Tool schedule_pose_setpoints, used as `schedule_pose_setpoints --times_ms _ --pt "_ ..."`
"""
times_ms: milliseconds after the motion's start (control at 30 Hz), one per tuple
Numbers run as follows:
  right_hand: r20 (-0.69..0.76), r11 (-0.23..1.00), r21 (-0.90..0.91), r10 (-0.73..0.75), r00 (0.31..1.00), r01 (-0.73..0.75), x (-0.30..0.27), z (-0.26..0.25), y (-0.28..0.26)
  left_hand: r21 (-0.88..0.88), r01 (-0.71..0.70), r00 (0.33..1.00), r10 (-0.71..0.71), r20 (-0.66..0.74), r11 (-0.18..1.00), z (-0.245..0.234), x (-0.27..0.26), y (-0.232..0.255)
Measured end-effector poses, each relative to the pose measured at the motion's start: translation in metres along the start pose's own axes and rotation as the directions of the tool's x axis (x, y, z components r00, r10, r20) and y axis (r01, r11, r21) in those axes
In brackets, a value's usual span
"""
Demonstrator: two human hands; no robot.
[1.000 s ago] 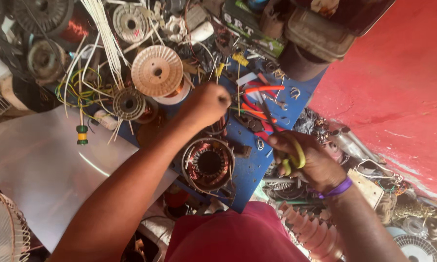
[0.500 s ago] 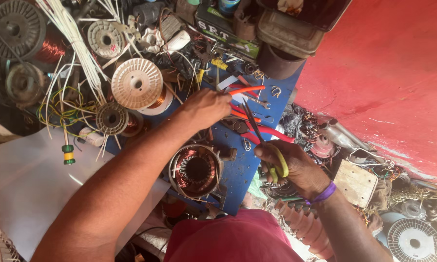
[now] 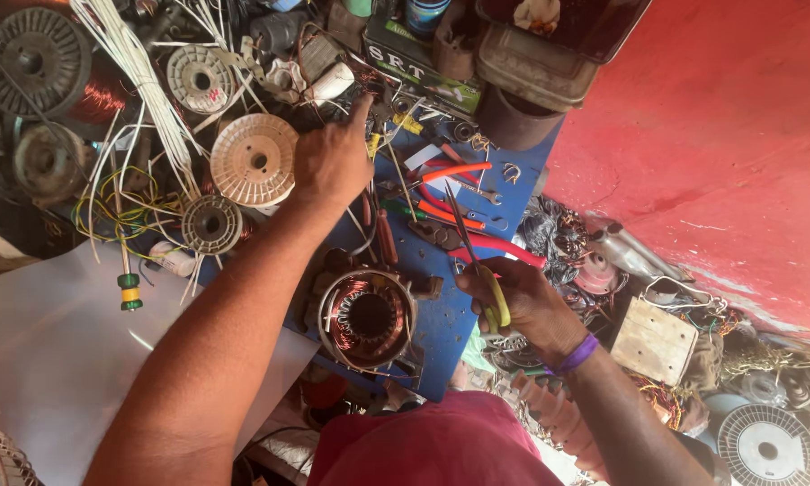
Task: The person is repairing an electrical component, likely a motor stator, by stripping, bending, and inserting copper wires into slots. They use pliers and scissors to manipulate the wires and secure them in place.
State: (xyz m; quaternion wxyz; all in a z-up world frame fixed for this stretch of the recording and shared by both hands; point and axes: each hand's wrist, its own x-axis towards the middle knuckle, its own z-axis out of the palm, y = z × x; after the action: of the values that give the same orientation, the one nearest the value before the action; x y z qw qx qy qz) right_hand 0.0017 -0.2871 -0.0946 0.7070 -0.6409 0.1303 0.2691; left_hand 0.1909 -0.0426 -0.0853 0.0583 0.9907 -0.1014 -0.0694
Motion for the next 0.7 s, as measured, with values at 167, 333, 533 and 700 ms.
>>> schedule_pose_setpoints --times_ms 167,333,533,700 --pt "-0.013 1.0 -0.004 0.019 1.0 -0.019 -0.003 0.002 0.001 0.145 -0.431 0.892 0.445 -0.078 0.89 0.008 -0.016 0.009" --pt "-0.031 1.0 -0.004 0.026 0.999 -0.026 -0.012 0.003 -0.003 0.398 -0.709 0.682 0.709 0.179 0.582 0.054 -0.016 0.017" --pt "-0.018 0.997 0.077 0.009 1.0 -0.007 -0.031 0.006 -0.014 -0.144 -0.688 0.709 0.615 -0.345 0.711 0.038 -0.013 0.012" --pt "0.11 0.95 0.305 -0.113 0.987 0.075 -0.051 0.027 -0.029 -0.994 -0.04 0.999 0.032 -0.044 -0.098 -0.009 -0.031 0.021"
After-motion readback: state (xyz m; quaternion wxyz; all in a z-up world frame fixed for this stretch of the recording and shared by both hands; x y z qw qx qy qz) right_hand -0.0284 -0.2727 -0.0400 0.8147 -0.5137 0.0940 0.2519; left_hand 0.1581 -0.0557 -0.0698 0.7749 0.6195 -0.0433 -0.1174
